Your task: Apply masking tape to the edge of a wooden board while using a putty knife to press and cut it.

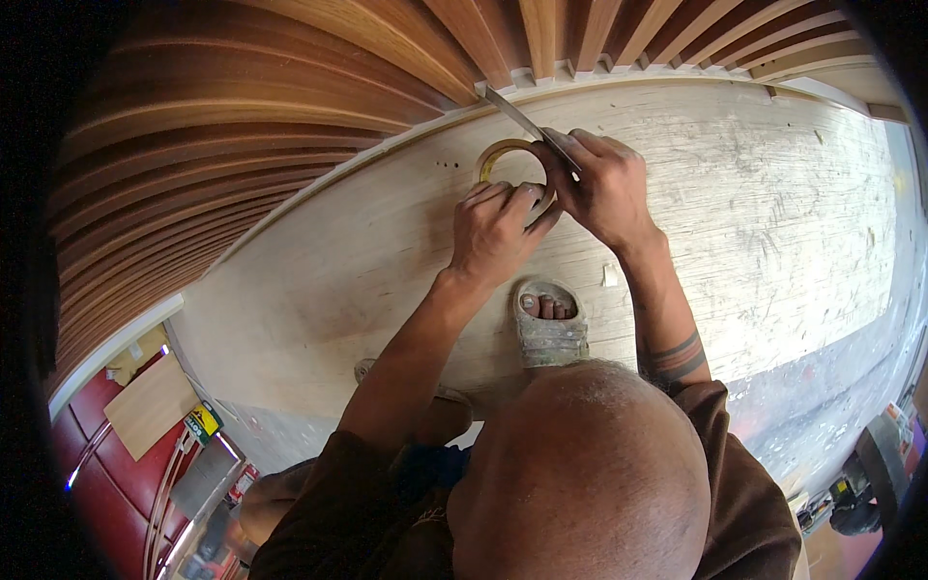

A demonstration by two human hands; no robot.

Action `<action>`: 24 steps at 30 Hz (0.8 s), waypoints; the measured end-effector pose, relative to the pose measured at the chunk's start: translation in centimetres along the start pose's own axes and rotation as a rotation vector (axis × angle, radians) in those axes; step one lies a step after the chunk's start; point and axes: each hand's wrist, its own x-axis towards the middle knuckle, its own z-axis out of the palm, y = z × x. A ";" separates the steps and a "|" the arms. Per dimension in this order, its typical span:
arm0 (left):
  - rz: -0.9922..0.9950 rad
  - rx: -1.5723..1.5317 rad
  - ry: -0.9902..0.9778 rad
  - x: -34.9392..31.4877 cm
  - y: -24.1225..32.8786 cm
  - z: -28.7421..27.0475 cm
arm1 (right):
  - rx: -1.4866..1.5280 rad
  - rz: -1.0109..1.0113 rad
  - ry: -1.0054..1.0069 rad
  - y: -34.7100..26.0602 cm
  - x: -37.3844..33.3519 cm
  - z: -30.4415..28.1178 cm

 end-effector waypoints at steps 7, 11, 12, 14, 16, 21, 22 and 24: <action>0.004 -0.014 0.011 0.0 0.0 0.2 | 0.013 -0.007 0.004 0.2 0.0 -0.1; 0.004 -0.006 0.003 0.1 0.1 0.1 | -0.010 -0.009 0.001 0.0 0.0 -0.2; 0.002 -0.002 0.001 0.1 0.1 0.1 | -0.024 -0.018 -0.001 -0.1 0.0 -0.2; 0.000 0.005 -0.002 0.0 0.1 0.1 | -0.036 -0.027 -0.004 -0.2 0.0 -0.1; 0.000 0.004 -0.002 -0.1 0.0 0.0 | -0.047 -0.028 0.022 -0.3 -0.1 0.2; 0.007 -0.010 0.005 0.1 0.1 -0.1 | -0.066 -0.057 0.039 -0.1 0.0 0.2; 0.013 -0.010 0.004 0.1 0.1 -0.2 | -0.072 -0.065 0.045 -0.2 0.0 0.2; 0.013 -0.010 0.004 0.1 0.1 -0.2 | -0.072 -0.071 0.049 -0.2 0.1 0.1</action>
